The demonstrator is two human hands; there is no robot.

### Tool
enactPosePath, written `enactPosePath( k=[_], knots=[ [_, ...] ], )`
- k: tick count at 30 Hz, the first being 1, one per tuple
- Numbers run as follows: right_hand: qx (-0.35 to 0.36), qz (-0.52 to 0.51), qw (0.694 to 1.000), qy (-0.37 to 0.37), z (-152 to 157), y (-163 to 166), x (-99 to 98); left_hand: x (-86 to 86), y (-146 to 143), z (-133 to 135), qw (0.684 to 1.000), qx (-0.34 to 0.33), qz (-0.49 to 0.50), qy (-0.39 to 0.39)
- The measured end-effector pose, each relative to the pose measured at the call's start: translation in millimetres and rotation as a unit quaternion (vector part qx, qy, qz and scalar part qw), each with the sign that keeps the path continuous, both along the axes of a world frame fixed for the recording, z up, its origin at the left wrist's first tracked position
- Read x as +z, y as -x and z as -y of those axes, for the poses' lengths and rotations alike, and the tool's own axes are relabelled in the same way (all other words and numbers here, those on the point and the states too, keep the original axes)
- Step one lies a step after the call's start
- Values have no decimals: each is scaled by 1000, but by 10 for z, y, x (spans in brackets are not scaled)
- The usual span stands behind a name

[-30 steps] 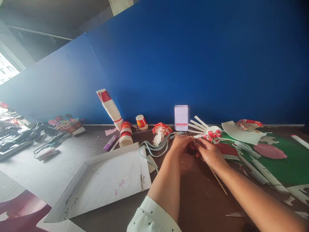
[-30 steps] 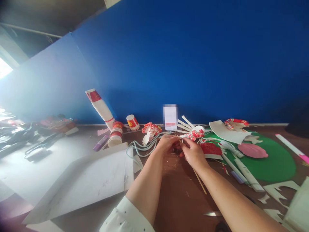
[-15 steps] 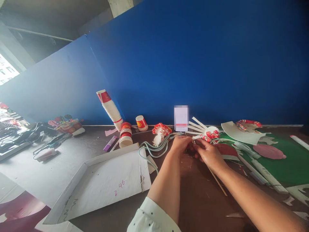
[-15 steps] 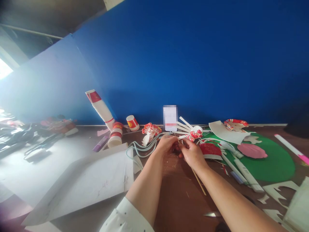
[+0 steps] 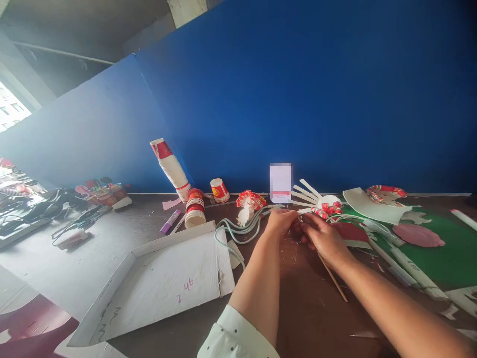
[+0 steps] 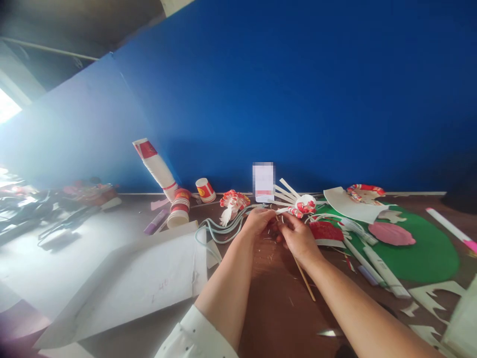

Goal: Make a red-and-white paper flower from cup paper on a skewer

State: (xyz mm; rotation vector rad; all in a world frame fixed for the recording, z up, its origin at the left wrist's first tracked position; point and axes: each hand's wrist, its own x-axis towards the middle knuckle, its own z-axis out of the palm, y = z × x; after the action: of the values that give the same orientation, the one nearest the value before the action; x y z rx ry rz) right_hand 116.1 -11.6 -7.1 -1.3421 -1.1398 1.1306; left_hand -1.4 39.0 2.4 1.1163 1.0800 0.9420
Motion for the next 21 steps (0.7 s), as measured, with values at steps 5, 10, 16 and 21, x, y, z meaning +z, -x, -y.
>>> enactPosePath(
  k=[5,10,16,21],
  knots=[
    [1,-3,1000,2,10,-12,19,-50,6,-21,999,-26,45,-11],
    [9,-13,1000,0,16,-21,20,-59,9,-28,1000,-9,30,2],
    [10,8,1000,-5,10,-10,21,-84,13,-56,1000,13,-12,-7],
    [10,21,1000,-4,5,-6,12,-143,18,-103,999,22,-41,-21]
  ],
)
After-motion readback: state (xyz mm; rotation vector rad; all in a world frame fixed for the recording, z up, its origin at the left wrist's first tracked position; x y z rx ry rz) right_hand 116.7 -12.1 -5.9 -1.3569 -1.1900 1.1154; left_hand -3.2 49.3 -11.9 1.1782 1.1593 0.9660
